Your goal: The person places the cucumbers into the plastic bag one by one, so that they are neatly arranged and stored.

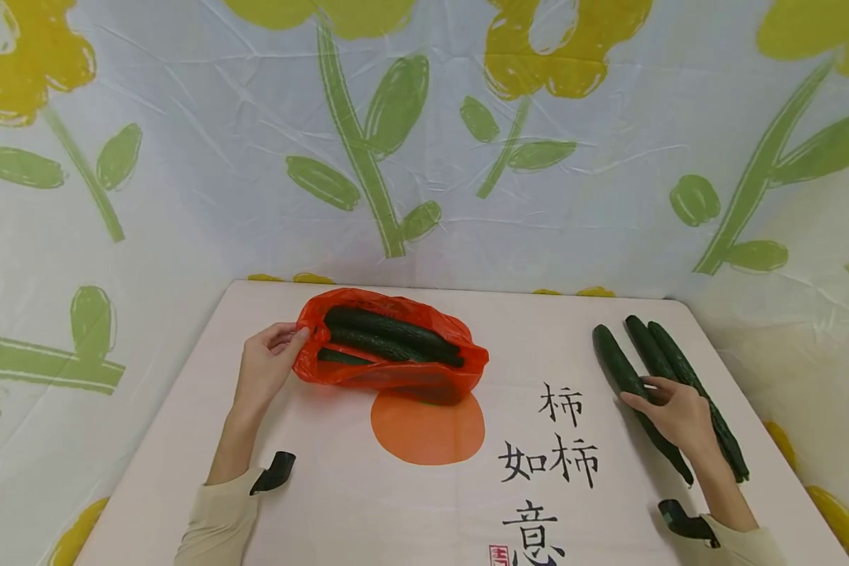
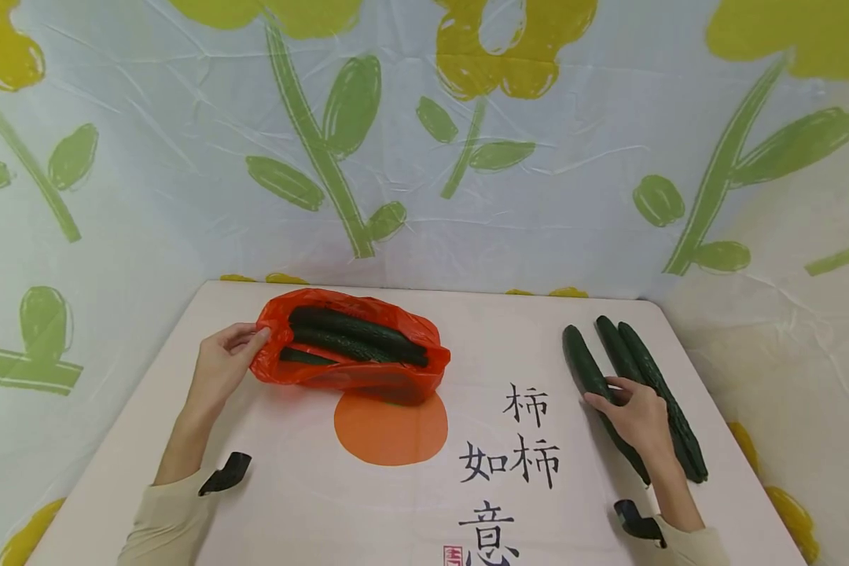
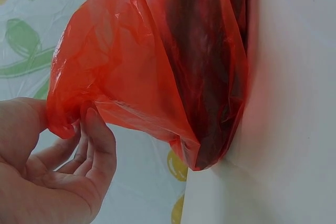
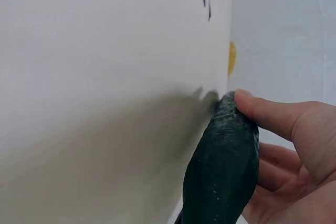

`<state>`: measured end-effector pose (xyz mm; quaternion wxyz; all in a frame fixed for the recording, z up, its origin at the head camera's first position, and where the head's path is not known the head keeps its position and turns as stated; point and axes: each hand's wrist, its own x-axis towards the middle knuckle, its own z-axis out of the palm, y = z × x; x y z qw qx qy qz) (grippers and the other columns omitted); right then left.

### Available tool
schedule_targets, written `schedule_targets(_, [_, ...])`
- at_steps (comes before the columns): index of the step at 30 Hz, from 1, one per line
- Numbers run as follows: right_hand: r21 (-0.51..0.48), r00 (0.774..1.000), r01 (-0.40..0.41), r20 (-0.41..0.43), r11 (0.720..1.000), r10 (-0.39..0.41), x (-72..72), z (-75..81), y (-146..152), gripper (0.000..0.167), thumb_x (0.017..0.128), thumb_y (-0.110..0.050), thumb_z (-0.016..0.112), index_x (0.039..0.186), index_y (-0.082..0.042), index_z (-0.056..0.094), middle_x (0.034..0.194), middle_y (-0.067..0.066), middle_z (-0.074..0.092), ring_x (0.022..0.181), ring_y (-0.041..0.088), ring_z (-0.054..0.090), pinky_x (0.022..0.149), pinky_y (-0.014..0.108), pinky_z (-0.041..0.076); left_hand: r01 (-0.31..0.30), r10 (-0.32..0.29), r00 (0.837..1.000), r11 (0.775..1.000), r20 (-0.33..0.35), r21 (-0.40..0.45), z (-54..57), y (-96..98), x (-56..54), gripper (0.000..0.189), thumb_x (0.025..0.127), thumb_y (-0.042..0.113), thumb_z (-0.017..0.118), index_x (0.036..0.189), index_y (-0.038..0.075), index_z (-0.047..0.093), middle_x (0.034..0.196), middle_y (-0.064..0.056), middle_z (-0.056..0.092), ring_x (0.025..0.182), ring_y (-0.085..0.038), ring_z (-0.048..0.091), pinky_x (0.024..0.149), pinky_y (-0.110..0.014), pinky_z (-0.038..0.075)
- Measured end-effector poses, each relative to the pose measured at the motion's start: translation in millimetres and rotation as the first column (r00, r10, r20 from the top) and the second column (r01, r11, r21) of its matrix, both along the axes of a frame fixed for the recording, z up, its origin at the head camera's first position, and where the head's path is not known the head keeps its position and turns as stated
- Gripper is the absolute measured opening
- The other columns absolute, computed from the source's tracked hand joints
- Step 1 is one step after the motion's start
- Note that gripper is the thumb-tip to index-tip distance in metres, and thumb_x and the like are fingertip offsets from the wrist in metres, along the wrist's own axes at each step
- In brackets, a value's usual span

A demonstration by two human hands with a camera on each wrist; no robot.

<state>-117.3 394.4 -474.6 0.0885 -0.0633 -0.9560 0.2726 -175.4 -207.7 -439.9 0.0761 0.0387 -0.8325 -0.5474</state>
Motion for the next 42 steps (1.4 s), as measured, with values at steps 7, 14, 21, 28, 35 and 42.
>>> schedule_targets(7, [-0.04,0.998,-0.001,0.055,0.999,0.003,-2.0,4.6,-10,0.06,0.089,-0.031,0.082,0.127,0.011,0.064,0.112,0.037,0.067,0.098,0.051,0.067,0.059,0.034,0.055,0.0,0.0,1.0,1.0,0.004,-0.001,0.1,-0.6,-0.5,0.044,0.102,0.034,0.065,0.126,-0.003,0.067,0.118,-0.021,0.069,0.096,-0.018,0.064,0.079,-0.01,0.051])
schedule_targets(14, [-0.051,0.998,-0.028,0.063,0.998,0.031,-6.0,8.5,-20,0.059,0.089,-0.031,0.082,0.129,0.01,0.064,0.12,0.037,0.065,0.105,0.053,0.065,0.067,0.047,0.06,-0.011,0.011,1.0,1.0,0.011,0.012,0.9,-0.8,-0.7,0.044,0.102,0.036,0.065,0.126,-0.002,0.068,0.12,-0.02,0.069,0.094,-0.014,0.064,0.08,-0.009,0.051])
schedule_targets(21, [-0.061,0.998,-0.034,0.052,0.998,0.037,-8.1,13.2,-27,0.057,0.088,-0.03,0.084,0.128,0.008,0.066,0.118,0.036,0.066,0.104,0.051,0.066,0.065,0.042,0.059,-0.001,0.001,1.0,1.0,0.005,0.021,-0.2,-0.4,-1.4,0.045,0.102,0.036,0.065,0.126,-0.001,0.068,0.119,-0.021,0.069,0.09,-0.01,0.064,0.079,-0.01,0.052])
schedule_targets(28, [-0.077,0.998,-0.037,0.046,0.996,0.041,-9.4,17.7,-37,0.055,0.088,-0.029,0.084,0.129,0.005,0.067,0.117,0.032,0.068,0.104,0.048,0.067,0.066,0.039,0.057,-0.011,0.011,1.0,1.0,0.006,0.003,-2.1,-0.3,-3.1,0.042,0.103,0.035,0.064,0.124,-0.001,0.068,0.117,-0.02,0.069,0.089,-0.011,0.064,0.079,-0.011,0.052])
schedule_targets(35, [-0.094,0.997,-0.067,0.032,0.993,0.071,-13.6,25.0,-49,0.054,0.089,-0.028,0.083,0.13,0.004,0.067,0.116,0.032,0.069,0.104,0.048,0.068,0.069,0.044,0.059,-0.014,0.014,1.0,1.0,0.011,0.011,-0.4,-0.3,-1.9,0.043,0.103,0.036,0.064,0.126,-0.001,0.068,0.12,-0.02,0.069,0.092,-0.013,0.064,0.08,-0.01,0.052])
schedule_targets(42, [-0.115,0.996,-0.084,0.029,0.99,0.088,-18.0,33.2,-59,0.054,0.09,-0.029,0.082,0.131,0.003,0.067,0.12,0.03,0.069,0.107,0.048,0.067,0.075,0.051,0.059,-0.011,0.011,1.0,1.0,0.008,0.01,-0.5,0.0,-0.4,0.044,0.102,0.036,0.065,0.127,-0.001,0.068,0.12,-0.021,0.069,0.095,-0.019,0.064,0.079,-0.01,0.051])
